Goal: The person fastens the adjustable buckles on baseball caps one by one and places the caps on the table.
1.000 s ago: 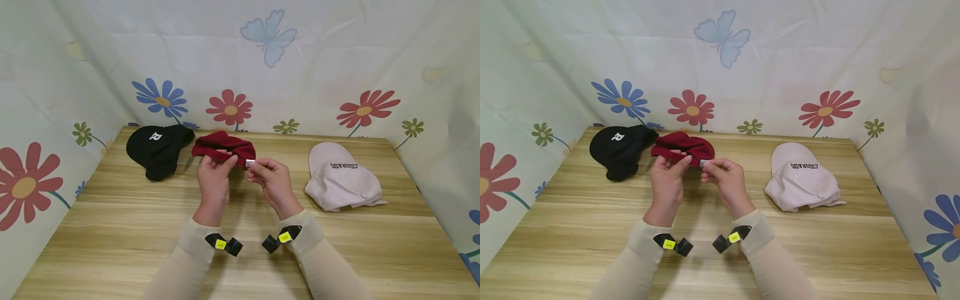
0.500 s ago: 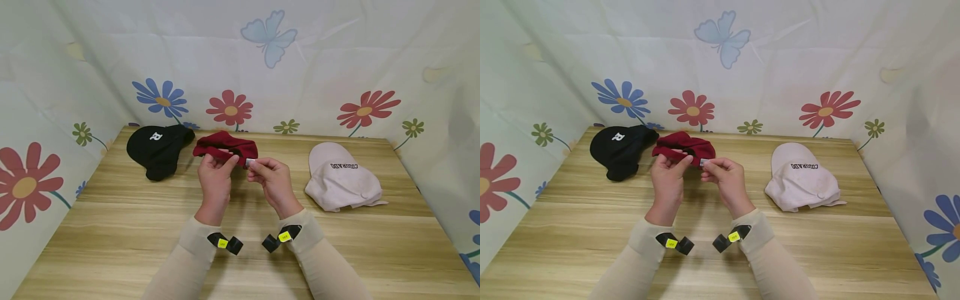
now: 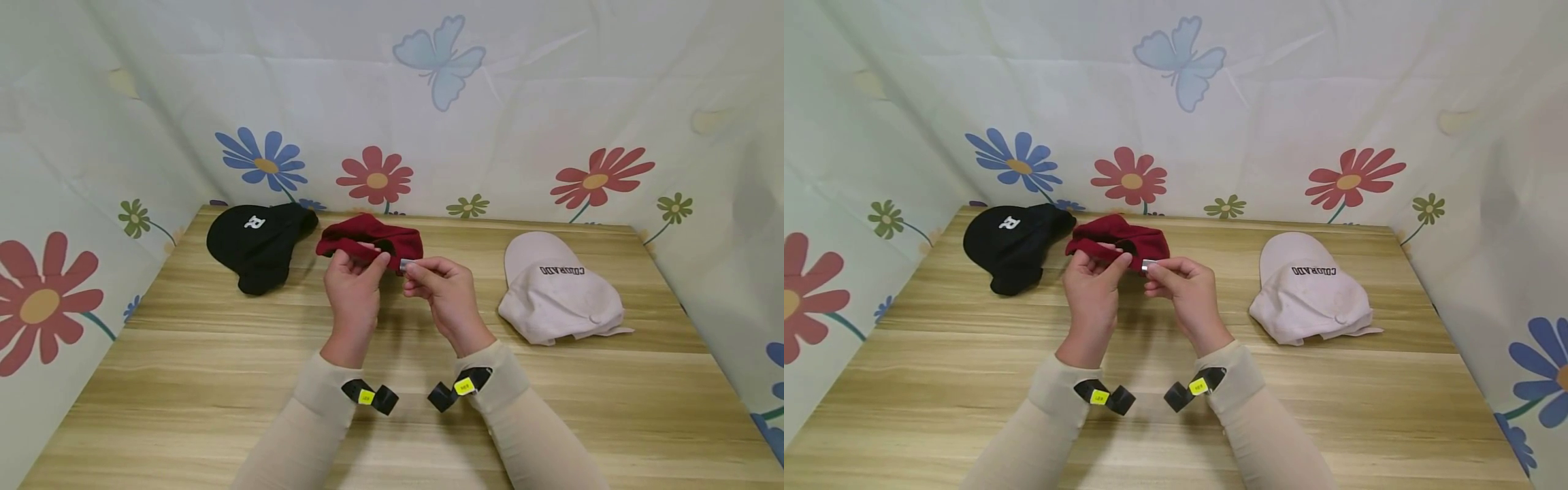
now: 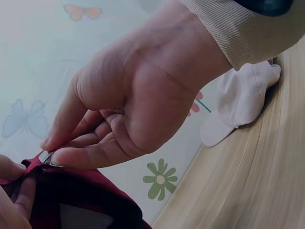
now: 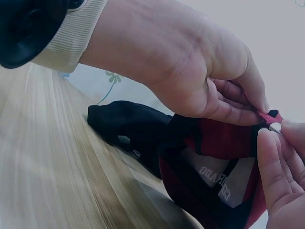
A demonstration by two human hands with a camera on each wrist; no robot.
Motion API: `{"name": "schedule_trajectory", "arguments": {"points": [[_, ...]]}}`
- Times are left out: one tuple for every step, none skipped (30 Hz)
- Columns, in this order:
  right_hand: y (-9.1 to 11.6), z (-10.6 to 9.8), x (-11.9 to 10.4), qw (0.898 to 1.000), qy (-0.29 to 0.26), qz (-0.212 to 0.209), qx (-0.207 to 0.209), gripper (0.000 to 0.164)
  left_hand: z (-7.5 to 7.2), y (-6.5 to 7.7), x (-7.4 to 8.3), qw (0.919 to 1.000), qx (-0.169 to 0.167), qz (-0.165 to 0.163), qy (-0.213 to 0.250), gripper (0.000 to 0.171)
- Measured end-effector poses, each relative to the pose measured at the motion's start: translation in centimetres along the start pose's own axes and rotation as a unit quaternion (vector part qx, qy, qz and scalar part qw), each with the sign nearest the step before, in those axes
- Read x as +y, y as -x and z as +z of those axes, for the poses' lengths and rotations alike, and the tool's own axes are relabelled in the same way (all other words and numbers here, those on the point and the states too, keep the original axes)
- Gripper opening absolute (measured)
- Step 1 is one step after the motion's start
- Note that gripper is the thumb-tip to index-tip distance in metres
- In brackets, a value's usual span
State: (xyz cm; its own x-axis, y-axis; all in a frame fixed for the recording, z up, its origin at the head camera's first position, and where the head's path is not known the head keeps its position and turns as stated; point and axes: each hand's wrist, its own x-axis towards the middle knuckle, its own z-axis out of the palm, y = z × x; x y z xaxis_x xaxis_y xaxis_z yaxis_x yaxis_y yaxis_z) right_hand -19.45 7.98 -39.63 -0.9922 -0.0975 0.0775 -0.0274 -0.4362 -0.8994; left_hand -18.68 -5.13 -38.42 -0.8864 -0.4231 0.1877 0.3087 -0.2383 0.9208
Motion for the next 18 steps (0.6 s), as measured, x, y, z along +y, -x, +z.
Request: {"name": "schedule_trajectory", "arguments": {"points": [[0.0,-0.01,0.0,1.0,0.0,-0.001,-0.001,0.009,0.02,0.03,0.02,1.0,-0.001,0.002,-0.001,0.026],[0.01,-0.01,-0.01,1.0,0.001,-0.001,-0.002,0.01,0.04,0.05,0.04,1.0,-0.002,0.004,-0.003,0.026],[0.0,-0.02,-0.01,1.0,0.001,-0.001,-0.003,0.009,0.05,0.08,0.05,1.0,-0.002,0.006,-0.004,0.026],[-0.01,-0.03,-0.01,1.0,0.002,-0.001,-0.004,0.009,0.06,0.08,0.04,1.0,-0.003,0.007,-0.004,0.026],[0.0,-0.02,-0.03,1.0,0.002,0.0,-0.005,0.009,0.06,0.09,0.03,0.9999,-0.004,0.009,-0.004,0.026],[-0.01,-0.03,-0.03,1.0,0.003,0.002,-0.006,0.009,0.07,0.1,0.0,0.9999,-0.004,0.01,-0.004,0.026],[-0.01,-0.02,-0.03,1.0,0.002,0.003,-0.006,0.009,0.08,0.1,-0.06,0.9999,-0.004,0.013,-0.002,0.026],[-0.01,0.0,-0.04,1.0,0.001,0.006,-0.007,0.009,0.08,0.11,-0.11,0.9999,-0.003,0.015,-0.001,0.026],[-0.02,0.01,-0.04,1.0,0.0,0.008,-0.007,0.009,0.1,0.13,-0.15,0.9998,-0.003,0.017,0.001,0.026],[-0.01,0.04,-0.04,1.0,-0.001,0.01,-0.006,0.01,0.13,0.14,-0.21,0.9998,-0.001,0.019,0.002,0.026],[-0.01,0.05,-0.03,1.0,-0.002,0.013,-0.005,0.01,0.18,0.16,-0.27,0.9998,0.001,0.022,0.003,0.026],[-0.02,0.07,-0.01,1.0,-0.004,0.014,-0.004,0.01,0.23,0.15,-0.35,0.9997,0.005,0.024,0.005,0.026],[-0.01,0.12,0.01,1.0,-0.006,0.016,-0.003,0.011,0.29,0.17,-0.4,0.9996,0.009,0.026,0.008,0.026],[0.0,0.14,0.02,1.0,-0.007,0.017,-0.001,0.011,0.35,0.21,-0.43,0.9995,0.014,0.027,0.011,0.026],[0.0,0.16,0.05,1.0,-0.009,0.018,0.0,0.011,0.44,0.23,-0.48,0.9993,0.019,0.028,0.015,0.027],[0.01,0.18,0.07,1.0,-0.011,0.019,0.002,0.012,0.51,0.25,-0.52,0.9991,0.024,0.029,0.018,0.027],[0.02,0.21,0.09,1.0,-0.014,0.018,0.002,0.012,0.58,0.29,-0.55,0.9989,0.028,0.029,0.024,0.028],[0.04,0.23,0.1,1.0,-0.017,0.018,0.003,0.013,0.64,0.34,-0.57,0.9988,0.031,0.028,0.026,0.028]]}}
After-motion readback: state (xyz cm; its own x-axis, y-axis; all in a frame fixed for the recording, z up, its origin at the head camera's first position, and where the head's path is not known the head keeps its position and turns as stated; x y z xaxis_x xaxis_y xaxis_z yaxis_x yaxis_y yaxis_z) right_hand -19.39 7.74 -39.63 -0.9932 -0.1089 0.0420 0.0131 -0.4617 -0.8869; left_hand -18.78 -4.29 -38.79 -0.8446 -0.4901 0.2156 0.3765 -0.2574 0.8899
